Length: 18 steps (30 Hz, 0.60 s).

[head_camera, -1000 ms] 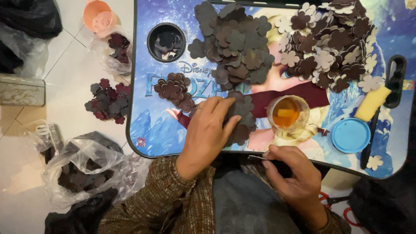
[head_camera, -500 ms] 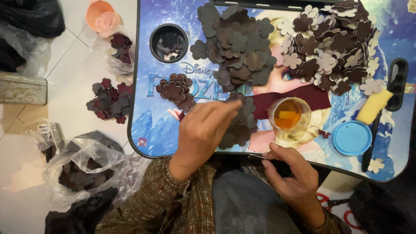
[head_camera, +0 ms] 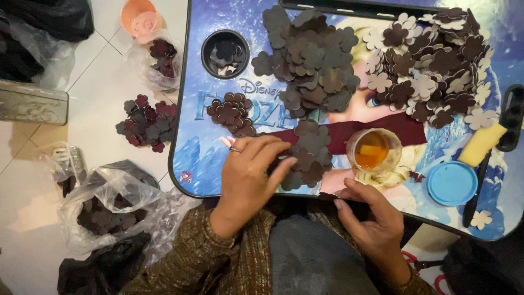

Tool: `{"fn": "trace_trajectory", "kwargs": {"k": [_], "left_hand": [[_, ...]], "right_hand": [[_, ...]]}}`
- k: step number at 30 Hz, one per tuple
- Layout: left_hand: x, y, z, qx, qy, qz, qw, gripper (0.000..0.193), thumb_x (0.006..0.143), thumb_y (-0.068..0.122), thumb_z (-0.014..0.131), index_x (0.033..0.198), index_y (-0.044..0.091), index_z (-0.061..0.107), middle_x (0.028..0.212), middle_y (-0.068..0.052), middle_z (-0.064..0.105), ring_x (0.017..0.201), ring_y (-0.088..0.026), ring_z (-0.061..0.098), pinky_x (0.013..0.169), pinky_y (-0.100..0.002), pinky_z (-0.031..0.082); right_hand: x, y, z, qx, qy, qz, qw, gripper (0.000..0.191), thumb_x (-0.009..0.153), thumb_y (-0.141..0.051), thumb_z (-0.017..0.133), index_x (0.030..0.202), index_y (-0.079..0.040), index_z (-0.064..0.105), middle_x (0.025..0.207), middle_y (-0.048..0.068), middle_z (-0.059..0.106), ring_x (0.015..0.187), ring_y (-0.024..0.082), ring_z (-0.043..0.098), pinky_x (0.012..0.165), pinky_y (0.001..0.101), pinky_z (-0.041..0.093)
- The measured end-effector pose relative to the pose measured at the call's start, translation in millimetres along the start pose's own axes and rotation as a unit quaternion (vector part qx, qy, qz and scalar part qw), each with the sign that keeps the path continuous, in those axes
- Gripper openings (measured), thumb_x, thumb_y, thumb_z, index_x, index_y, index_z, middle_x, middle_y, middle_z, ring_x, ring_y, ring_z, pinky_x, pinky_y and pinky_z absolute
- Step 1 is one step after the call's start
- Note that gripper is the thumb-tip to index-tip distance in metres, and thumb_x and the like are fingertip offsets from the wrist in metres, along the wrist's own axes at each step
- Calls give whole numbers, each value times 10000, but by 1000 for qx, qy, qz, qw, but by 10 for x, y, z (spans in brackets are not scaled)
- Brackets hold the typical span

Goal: The person repeatedly picks up small flower-shaped craft pieces from a tray and joins them together by hand. They alternate between dark and light pieces, pressing them to form small clusters and placing the joined units back on the tray.

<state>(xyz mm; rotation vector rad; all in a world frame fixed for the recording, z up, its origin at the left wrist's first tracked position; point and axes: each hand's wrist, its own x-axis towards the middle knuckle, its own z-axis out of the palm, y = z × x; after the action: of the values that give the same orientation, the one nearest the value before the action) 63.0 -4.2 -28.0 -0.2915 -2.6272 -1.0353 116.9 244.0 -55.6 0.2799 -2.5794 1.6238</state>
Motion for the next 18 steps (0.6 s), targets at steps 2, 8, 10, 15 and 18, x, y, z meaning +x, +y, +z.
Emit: {"fn": "trace_trajectory", "kwargs": {"k": [2,8,10,15,18], "left_hand": [[23,41,25,0,-19,1,1000,398,802,227,849,1154,79,736,1146,-62,677,1051,-286,598,876,-408,493],[204,164,101,-15,-43,-11,999,340,829,199,824,1141,100,733,1154,-56,666,1077,-296,596,908,-410,496],[266,217,95,-14,-38,-12,999,322,841,187,816,1138,95,734,1145,-52,670,1078,-297,596,901,-411,494],[629,320,162,21,10,60,998,350,883,146,815,1208,100,695,1242,-55,641,1160,-291,582,977,-407,501],[910,389,258,42,4,104,994,548,786,129,818,1302,66,645,1357,-104,605,1245,-330,556,1013,-424,492]], "right_hand": [[-9,46,1,32,-5,19,999,500,815,101,759,1291,37,620,1055,114,738,970,152,733,903,264,568],[44,189,-129,56,-15,13,998,490,811,89,762,1278,39,624,1061,107,733,970,149,731,895,264,573],[52,206,-197,68,-28,17,997,490,812,87,762,1280,37,624,1041,102,738,963,148,732,892,264,572],[59,212,-356,78,-38,20,996,493,807,88,762,1278,34,626,1032,104,745,956,151,735,895,267,565],[23,158,-449,70,-30,31,997,497,796,83,772,1270,29,632,979,91,751,929,140,738,866,257,570]]}}
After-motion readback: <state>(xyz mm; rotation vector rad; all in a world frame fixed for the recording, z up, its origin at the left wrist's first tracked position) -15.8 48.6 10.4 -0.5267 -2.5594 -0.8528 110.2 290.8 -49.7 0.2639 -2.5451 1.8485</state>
